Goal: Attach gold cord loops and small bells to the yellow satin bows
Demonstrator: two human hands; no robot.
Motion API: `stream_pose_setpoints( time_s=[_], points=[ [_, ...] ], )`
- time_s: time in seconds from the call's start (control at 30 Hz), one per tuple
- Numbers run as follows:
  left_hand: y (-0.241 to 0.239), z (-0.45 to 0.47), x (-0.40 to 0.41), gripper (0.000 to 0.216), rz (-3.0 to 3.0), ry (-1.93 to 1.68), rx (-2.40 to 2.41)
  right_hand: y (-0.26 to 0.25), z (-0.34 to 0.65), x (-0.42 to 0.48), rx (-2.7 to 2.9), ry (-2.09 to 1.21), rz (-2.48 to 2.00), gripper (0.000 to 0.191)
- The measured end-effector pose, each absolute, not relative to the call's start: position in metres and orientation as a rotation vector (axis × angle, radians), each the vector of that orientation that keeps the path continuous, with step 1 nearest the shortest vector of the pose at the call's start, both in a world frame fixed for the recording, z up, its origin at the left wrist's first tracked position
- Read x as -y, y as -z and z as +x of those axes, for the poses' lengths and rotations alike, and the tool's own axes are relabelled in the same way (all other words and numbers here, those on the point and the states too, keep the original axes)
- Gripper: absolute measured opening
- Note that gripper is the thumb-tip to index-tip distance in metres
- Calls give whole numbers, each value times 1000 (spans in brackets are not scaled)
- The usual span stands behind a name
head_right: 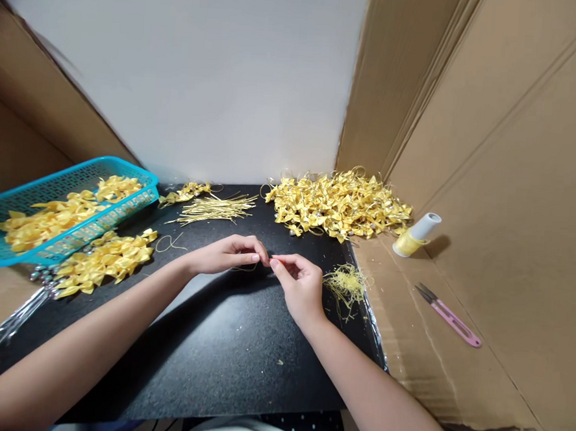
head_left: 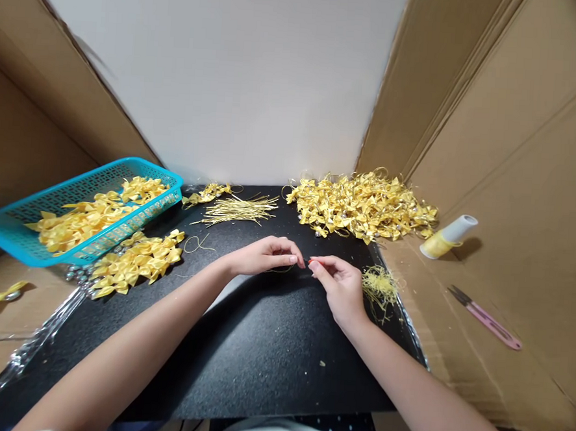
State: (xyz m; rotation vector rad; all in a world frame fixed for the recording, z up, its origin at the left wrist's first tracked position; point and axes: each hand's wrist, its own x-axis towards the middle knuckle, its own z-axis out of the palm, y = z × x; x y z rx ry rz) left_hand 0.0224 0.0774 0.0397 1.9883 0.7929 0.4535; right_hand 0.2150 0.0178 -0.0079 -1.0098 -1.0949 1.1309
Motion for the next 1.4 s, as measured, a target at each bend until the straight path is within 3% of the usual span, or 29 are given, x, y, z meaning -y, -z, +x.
stream_pose_setpoints(
  time_s=[0.3,0.5,0.63,0.77,0.83,0.97,1.23,1.4],
  points=[
    [-33,0,-88,26,2122,-680,-1235,6,216,-16,1092,-1136,-1019,12],
    [-30,-54,-103,24,2374,-405,-1771,8,216,-16,1096,-1143,-1015,12],
    [-37,-56,-92,54,2482,-481,-1994,9,215,-17,1102,-1138,-1018,13],
    [-48,-19,-59,22,2457,-939,-1797,8,215,-17,1093,-1129,-1031,14],
    [-50,3,-41,11,2380,-900,-1575,7,215,-17,1094,-1127,-1044,14],
    [-43,35,-19,16,2147,-793,-1387,7,215,-17,1091,-1144,-1033,14],
    [-25,46,-25,27,1814,-907,-1383,7,215,-17,1093,-1144,-1016,14],
    [-26,47,-22,20,2087,-986,-1556,4,216,-15,1171,-1062,-1059,14]
  ],
)
